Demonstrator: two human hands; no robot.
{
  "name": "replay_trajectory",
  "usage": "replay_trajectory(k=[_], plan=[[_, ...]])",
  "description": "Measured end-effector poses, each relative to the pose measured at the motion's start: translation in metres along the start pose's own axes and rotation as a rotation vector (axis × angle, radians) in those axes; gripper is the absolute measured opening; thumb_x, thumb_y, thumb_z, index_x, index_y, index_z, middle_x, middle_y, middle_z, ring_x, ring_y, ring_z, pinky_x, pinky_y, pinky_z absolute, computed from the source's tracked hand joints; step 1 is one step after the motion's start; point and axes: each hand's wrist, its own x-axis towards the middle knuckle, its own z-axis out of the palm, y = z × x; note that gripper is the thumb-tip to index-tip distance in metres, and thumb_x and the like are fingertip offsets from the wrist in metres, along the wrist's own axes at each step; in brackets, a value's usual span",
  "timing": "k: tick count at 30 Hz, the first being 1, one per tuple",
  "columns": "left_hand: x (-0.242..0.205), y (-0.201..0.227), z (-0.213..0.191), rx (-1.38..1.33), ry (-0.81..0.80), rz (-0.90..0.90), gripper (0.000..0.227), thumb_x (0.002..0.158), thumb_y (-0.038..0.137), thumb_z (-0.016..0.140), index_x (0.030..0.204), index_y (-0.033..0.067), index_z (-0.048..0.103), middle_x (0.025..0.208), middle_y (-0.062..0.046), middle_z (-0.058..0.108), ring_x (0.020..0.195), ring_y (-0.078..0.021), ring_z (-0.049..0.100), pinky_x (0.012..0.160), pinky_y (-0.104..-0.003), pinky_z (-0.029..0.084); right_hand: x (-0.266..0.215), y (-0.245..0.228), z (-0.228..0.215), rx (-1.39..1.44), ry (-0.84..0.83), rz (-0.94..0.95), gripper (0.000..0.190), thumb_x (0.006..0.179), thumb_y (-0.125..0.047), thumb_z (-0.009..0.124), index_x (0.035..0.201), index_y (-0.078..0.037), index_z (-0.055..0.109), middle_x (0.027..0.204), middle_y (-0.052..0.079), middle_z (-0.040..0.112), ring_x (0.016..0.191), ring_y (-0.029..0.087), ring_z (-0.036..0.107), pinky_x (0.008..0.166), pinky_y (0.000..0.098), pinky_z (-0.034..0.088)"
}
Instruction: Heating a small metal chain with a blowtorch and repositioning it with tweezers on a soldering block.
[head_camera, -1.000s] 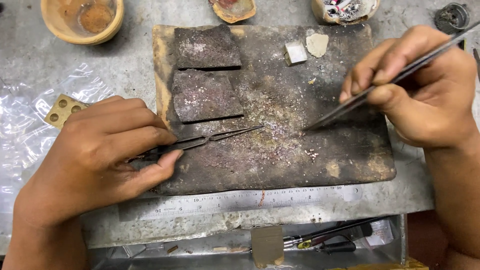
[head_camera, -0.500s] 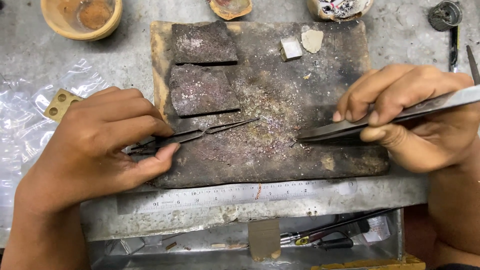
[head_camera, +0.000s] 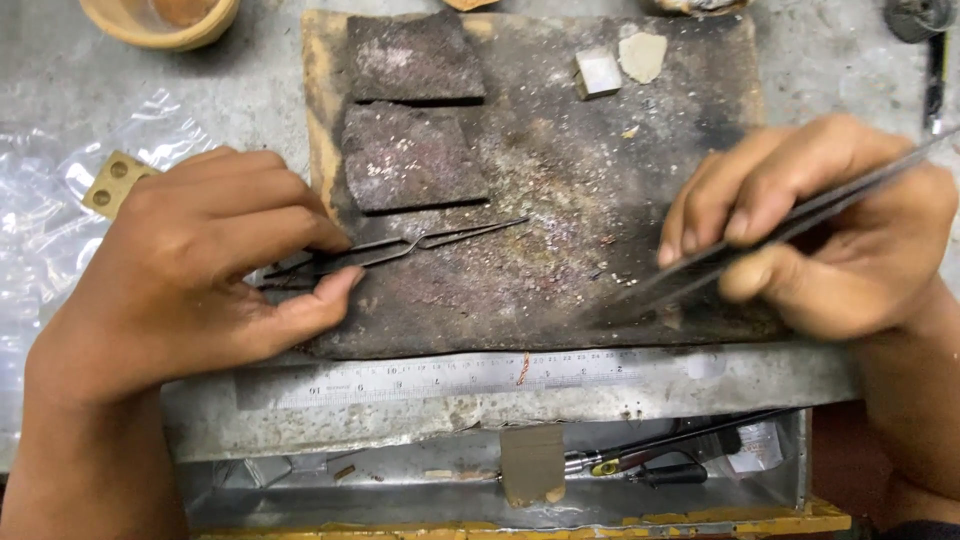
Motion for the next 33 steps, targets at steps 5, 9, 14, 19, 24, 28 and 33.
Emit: replay_trajectory(k=[5, 9, 14, 19, 24, 28, 33], plan=[[-0.002, -0.002, 0.000, -0.010, -0.021, 0.022, 0.017, 0.092, 0.007, 0.079, 0.083, 0.0010, 0.066, 0.076, -0.010, 0.059, 0.067, -0.0274, 0.055, 0.062, -0.040, 0.041, 0.001, -0.014, 0.030, 0.147, -0.104, -0.036, 0.029, 0.073, -0.009, 0.084, 0.092, -0.003, 0.063, 0.088, 0.015, 0.077, 0.079, 0.024, 0.088, 0.075, 0.0323, 0.081], [-0.005, -0.004, 0.001, 0.000, -0.017, 0.017, 0.015, 0.093, 0.007, 0.079, 0.086, 0.0020, 0.067, 0.075, -0.008, 0.057, 0.068, -0.0278, 0.054, 0.066, -0.041, 0.043, 0.016, -0.030, 0.045, -0.027, -0.231, -0.094, 0.025, 0.073, -0.013, 0.084, 0.084, -0.003, 0.064, 0.082, 0.014, 0.078, 0.073, 0.024, 0.087, 0.070, 0.0297, 0.079], [-0.006, -0.005, 0.001, -0.008, -0.017, 0.019, 0.016, 0.093, 0.006, 0.079, 0.084, 0.0034, 0.066, 0.073, -0.007, 0.054, 0.067, -0.0271, 0.052, 0.063, -0.040, 0.040, 0.021, -0.034, 0.051, -0.177, -0.268, -0.150, 0.024, 0.075, -0.017, 0.083, 0.081, -0.005, 0.064, 0.075, 0.010, 0.074, 0.062, 0.024, 0.074, 0.059, 0.0288, 0.066], [-0.005, -0.004, 0.001, -0.006, -0.017, 0.017, 0.017, 0.092, 0.006, 0.079, 0.084, 0.0037, 0.065, 0.073, -0.007, 0.054, 0.067, -0.0271, 0.052, 0.064, -0.040, 0.041, 0.015, -0.034, 0.054, -0.122, -0.200, -0.061, 0.023, 0.073, -0.015, 0.082, 0.081, -0.005, 0.063, 0.073, 0.010, 0.075, 0.060, 0.022, 0.075, 0.056, 0.0263, 0.066], [-0.006, -0.005, 0.001, -0.008, -0.016, 0.013, 0.016, 0.091, 0.005, 0.080, 0.083, 0.0040, 0.065, 0.072, -0.006, 0.053, 0.067, -0.0257, 0.052, 0.064, -0.039, 0.042, -0.005, -0.009, 0.031, 0.110, -0.154, 0.048, 0.031, 0.069, -0.011, 0.087, 0.092, -0.008, 0.067, 0.088, 0.014, 0.081, 0.073, 0.021, 0.085, 0.067, 0.0272, 0.073], [-0.006, -0.006, 0.001, 0.003, -0.013, 0.030, 0.016, 0.091, 0.006, 0.080, 0.084, 0.0039, 0.066, 0.073, -0.006, 0.055, 0.068, -0.0255, 0.054, 0.064, -0.039, 0.042, -0.015, -0.001, 0.025, 0.053, 0.003, 0.118, 0.031, 0.079, -0.017, 0.080, 0.100, -0.018, 0.058, 0.092, 0.006, 0.075, 0.083, 0.017, 0.080, 0.079, 0.0288, 0.068], [-0.011, -0.004, -0.007, 0.047, 0.092, 0.073, 0.013, 0.096, 0.006, 0.081, 0.093, -0.0016, 0.071, 0.088, -0.013, 0.061, 0.078, -0.0295, 0.056, 0.068, -0.041, 0.039, -0.020, 0.009, 0.025, -0.057, 0.050, 0.135, 0.025, 0.089, -0.017, 0.071, 0.102, -0.019, 0.050, 0.094, 0.005, 0.070, 0.088, 0.016, 0.078, 0.083, 0.0276, 0.065]])
